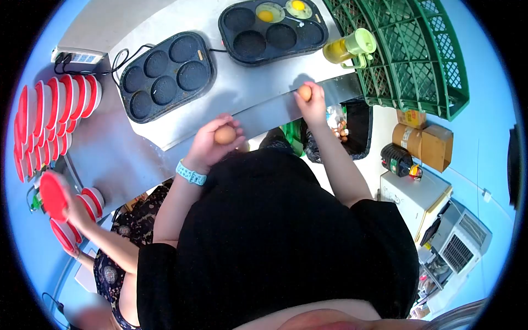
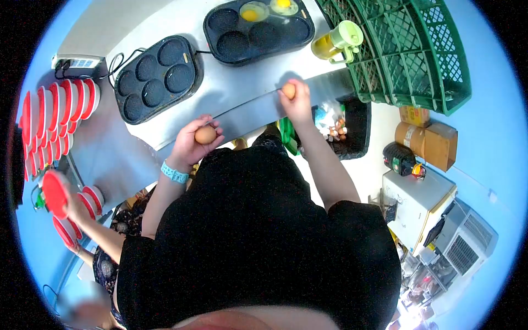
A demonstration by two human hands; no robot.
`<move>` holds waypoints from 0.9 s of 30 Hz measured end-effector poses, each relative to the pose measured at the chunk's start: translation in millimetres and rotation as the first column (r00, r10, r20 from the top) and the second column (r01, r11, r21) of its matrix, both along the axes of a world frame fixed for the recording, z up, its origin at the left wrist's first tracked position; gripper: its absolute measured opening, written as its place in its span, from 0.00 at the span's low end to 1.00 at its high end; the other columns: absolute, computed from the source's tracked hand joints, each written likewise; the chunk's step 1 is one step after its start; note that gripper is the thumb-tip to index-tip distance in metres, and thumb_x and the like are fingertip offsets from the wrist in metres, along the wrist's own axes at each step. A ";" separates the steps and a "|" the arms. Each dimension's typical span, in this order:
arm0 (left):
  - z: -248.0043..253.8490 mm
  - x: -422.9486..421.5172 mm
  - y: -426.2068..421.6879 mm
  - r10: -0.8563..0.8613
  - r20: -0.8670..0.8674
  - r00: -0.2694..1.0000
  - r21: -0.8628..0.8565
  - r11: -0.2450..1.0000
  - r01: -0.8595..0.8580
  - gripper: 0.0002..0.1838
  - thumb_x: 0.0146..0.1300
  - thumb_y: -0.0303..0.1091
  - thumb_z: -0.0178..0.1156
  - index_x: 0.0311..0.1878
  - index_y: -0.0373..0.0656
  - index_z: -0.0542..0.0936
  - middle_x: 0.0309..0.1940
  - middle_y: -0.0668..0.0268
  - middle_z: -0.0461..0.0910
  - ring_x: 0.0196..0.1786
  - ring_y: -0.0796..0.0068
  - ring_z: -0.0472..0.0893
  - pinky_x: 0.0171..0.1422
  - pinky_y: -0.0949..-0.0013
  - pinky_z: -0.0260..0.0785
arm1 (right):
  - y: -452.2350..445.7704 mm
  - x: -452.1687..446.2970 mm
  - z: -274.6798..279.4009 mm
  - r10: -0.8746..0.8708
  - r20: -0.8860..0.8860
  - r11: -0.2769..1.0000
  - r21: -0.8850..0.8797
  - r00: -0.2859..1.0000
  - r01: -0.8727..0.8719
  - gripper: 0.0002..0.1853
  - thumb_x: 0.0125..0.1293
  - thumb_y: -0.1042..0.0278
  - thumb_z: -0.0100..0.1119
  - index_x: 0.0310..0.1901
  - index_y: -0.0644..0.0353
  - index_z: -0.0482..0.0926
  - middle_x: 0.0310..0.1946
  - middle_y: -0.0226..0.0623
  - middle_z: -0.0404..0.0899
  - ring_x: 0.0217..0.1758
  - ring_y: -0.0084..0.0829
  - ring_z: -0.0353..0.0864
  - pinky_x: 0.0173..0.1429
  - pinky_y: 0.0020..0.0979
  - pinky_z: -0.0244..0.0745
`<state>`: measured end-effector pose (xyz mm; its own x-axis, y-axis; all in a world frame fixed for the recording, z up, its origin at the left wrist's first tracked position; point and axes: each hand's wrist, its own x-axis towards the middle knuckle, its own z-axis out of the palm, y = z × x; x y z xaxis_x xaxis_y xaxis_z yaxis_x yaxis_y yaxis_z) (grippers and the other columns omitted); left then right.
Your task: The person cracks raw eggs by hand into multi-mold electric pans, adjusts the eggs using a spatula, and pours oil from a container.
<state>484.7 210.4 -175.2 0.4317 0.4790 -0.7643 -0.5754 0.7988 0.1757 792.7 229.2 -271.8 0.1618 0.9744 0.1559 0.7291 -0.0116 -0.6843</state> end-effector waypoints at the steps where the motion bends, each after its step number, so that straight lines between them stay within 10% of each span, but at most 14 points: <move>1: -0.8 -4.2 -2.3 -0.008 0.013 1.000 0.057 0.998 0.007 0.08 0.67 0.35 0.56 0.47 0.46 0.72 0.42 0.62 0.76 0.44 0.64 0.79 0.49 0.61 0.78 | 4.8 6.4 -15.1 0.044 0.040 0.999 0.001 0.998 -0.044 0.23 0.59 0.63 0.66 0.53 0.62 0.71 0.46 0.50 0.72 0.50 0.48 0.75 0.57 0.39 0.72; 9: 7.2 -19.2 -6.9 -0.058 -0.078 0.995 0.219 0.973 0.074 0.08 0.70 0.36 0.52 0.48 0.46 0.71 0.41 0.67 0.75 0.44 0.71 0.79 0.45 0.70 0.78 | 17.1 6.7 19.4 -0.103 0.052 0.921 0.381 0.993 0.076 0.22 0.60 0.66 0.64 0.52 0.65 0.70 0.50 0.52 0.70 0.51 0.50 0.74 0.56 0.39 0.71; 12: 3.9 -22.1 -8.0 -0.065 -0.103 0.993 0.218 0.972 0.086 0.08 0.71 0.37 0.51 0.48 0.46 0.71 0.40 0.67 0.75 0.43 0.72 0.78 0.44 0.71 0.78 | 17.1 0.7 -23.9 -0.072 0.080 0.995 0.069 0.994 0.067 0.21 0.60 0.65 0.64 0.52 0.64 0.70 0.50 0.52 0.70 0.53 0.51 0.72 0.58 0.42 0.69; 18: 14.0 -17.1 -8.9 -0.086 -0.169 0.982 0.219 0.968 0.123 0.08 0.70 0.37 0.52 0.47 0.46 0.74 0.38 0.68 0.76 0.42 0.75 0.78 0.44 0.72 0.76 | 21.2 8.5 -21.9 -0.115 0.110 0.961 0.263 0.987 0.082 0.20 0.64 0.63 0.61 0.53 0.62 0.70 0.44 0.46 0.72 0.40 0.44 0.75 0.46 0.36 0.75; 19: 17.1 -15.2 -7.4 -0.091 -0.205 0.975 0.229 0.963 0.139 0.09 0.69 0.36 0.54 0.47 0.44 0.76 0.37 0.69 0.76 0.42 0.76 0.78 0.44 0.72 0.75 | 19.9 8.1 -12.8 -0.168 -0.497 0.980 0.006 0.851 0.197 0.18 0.68 0.61 0.58 0.54 0.61 0.69 0.41 0.43 0.73 0.36 0.36 0.74 0.41 0.32 0.73; 20: 19.6 -10.4 -4.4 -0.087 -0.202 0.975 0.235 0.963 0.135 0.09 0.69 0.36 0.54 0.47 0.44 0.76 0.37 0.69 0.76 0.42 0.76 0.78 0.44 0.72 0.75 | 16.9 7.8 -2.9 -0.295 -0.879 0.955 -0.268 0.375 0.125 0.17 0.71 0.60 0.54 0.54 0.60 0.68 0.39 0.39 0.74 0.31 0.29 0.73 0.36 0.27 0.72; 21: 21.8 -2.2 0.9 -0.158 -0.352 0.922 0.352 0.891 0.287 0.10 0.68 0.36 0.56 0.48 0.43 0.77 0.35 0.70 0.76 0.39 0.78 0.77 0.43 0.74 0.73 | 20.3 -3.9 38.6 -0.371 -0.924 0.929 -0.368 0.094 0.049 0.16 0.75 0.55 0.46 0.54 0.59 0.67 0.34 0.34 0.74 0.26 0.20 0.68 0.30 0.21 0.66; 27: 70.0 72.0 67.6 0.035 -0.776 0.630 0.591 0.391 0.706 0.20 0.64 0.36 0.62 0.58 0.42 0.77 0.40 0.68 0.81 0.36 0.83 0.77 0.43 0.75 0.73 | 42.1 -38.2 130.1 -0.255 -0.967 0.891 -0.228 -0.016 -0.392 0.15 0.77 0.57 0.42 0.48 0.61 0.70 0.35 0.33 0.73 0.28 0.21 0.67 0.33 0.22 0.67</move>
<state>556.7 278.0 -105.2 0.3630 0.9051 -0.2213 0.2582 0.1305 0.9572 754.5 271.2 -141.7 -0.2412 0.8857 -0.3966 -0.6365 -0.4529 -0.6243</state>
